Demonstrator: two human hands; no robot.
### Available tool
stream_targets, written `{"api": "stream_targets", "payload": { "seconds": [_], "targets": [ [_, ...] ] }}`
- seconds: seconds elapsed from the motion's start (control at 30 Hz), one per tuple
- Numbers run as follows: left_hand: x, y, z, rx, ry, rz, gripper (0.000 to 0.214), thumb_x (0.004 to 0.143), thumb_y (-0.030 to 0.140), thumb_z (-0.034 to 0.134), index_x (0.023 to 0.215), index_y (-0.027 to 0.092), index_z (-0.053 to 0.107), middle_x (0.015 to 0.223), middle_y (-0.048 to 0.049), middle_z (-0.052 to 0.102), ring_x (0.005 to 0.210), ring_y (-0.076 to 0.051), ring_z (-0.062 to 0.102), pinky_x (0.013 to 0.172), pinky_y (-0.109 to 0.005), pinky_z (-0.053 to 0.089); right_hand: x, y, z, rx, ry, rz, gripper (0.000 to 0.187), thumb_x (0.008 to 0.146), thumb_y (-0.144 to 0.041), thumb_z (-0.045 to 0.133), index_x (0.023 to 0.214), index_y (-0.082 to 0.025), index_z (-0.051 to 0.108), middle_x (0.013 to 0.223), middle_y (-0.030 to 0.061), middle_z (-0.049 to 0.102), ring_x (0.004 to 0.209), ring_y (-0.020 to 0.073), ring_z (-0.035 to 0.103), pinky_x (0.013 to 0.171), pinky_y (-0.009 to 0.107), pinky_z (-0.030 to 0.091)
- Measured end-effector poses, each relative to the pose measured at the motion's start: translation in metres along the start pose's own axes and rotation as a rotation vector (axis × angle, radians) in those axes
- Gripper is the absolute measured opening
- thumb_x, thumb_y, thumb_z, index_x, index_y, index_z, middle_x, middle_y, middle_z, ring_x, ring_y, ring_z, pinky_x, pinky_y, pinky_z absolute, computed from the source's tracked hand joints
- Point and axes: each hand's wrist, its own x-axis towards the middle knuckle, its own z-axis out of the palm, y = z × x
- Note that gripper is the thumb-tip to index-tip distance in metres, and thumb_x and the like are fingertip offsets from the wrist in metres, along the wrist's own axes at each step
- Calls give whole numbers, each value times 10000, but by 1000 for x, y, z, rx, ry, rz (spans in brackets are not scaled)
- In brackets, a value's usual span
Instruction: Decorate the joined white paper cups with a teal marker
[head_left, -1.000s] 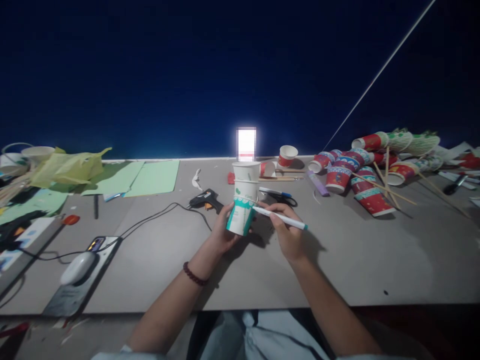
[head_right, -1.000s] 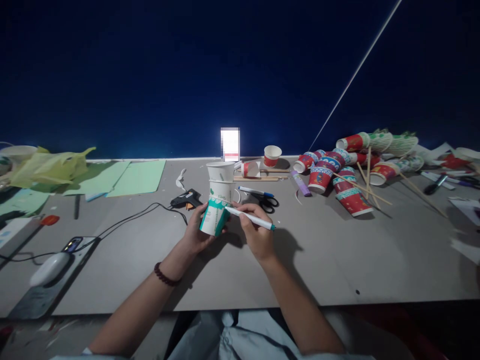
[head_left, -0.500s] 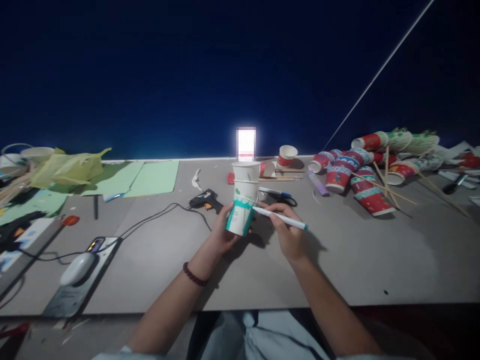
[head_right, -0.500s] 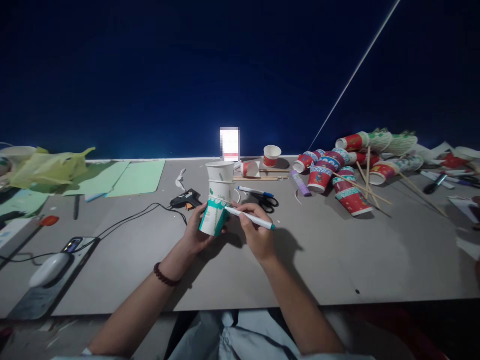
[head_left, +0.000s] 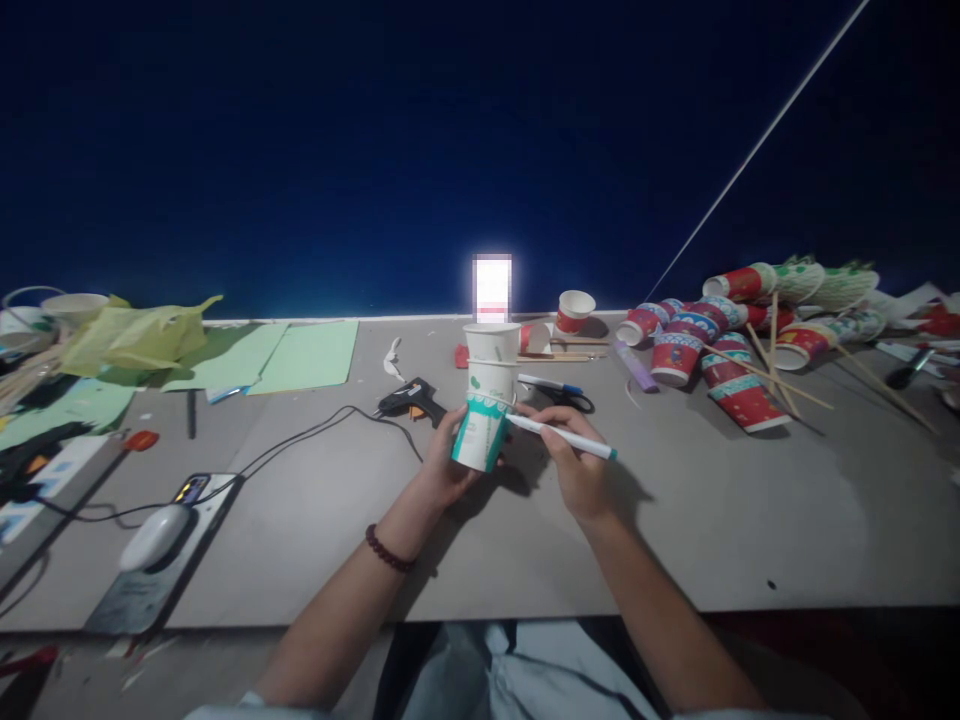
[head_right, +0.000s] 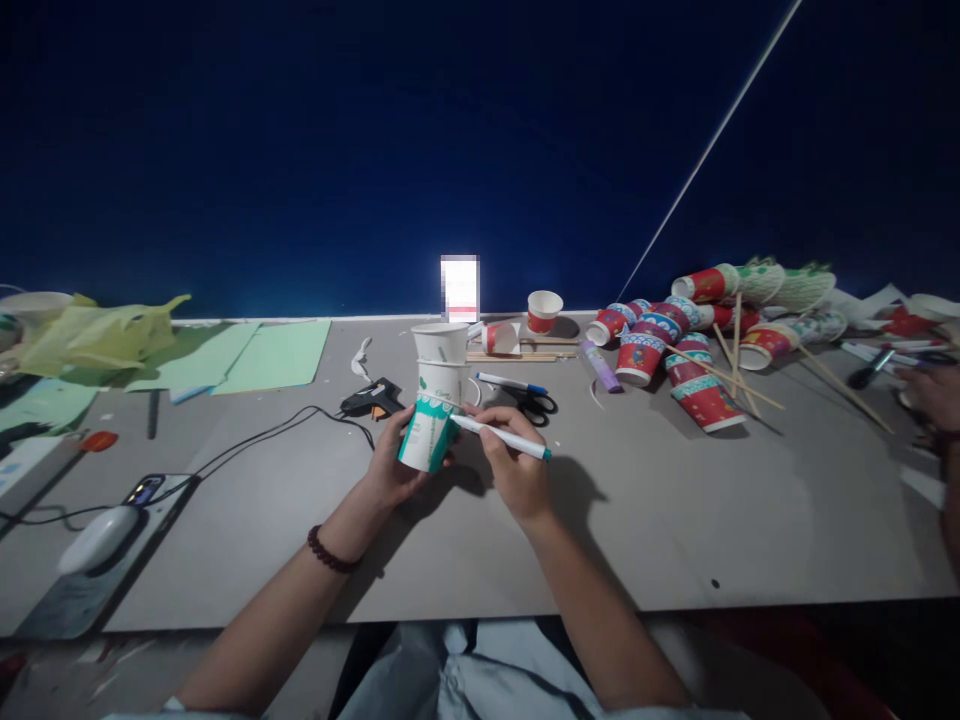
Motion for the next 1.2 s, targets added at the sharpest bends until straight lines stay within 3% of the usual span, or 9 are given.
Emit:
{"api": "stream_targets", "payload": {
  "seconds": [0.57, 0.9, 1.2],
  "targets": [
    [-1, 0, 1, 3, -15, 4, 356, 741, 427, 684, 909, 114, 661, 758, -120, 695, 645, -215, 663, 525, -283, 522, 0, -1, 0, 12, -6, 3, 40, 825, -274, 615, 817, -260, 652, 997, 17, 781, 1072, 258, 698, 945, 410, 535],
    [1, -1, -1, 13, 0, 7, 348, 774, 428, 632, 945, 125, 657, 769, -121, 702, 662, -224, 659, 524, -298, 523, -1, 4, 0, 22, 33, 35, 96, 846, -354, 607, 859, -260, 614, 993, 29, 774, 1029, 255, 713, 914, 414, 554],
    [0, -1, -1, 8, -28, 11, 320, 800, 418, 613, 923, 127, 659, 764, -113, 706, 652, -218, 669, 510, -286, 526, 0, 1, 0, 26, 0, 7, 51, 840, -310, 614, 842, -266, 639, 1010, 12, 777, 1069, 250, 699, 952, 408, 533]
  ]
}}
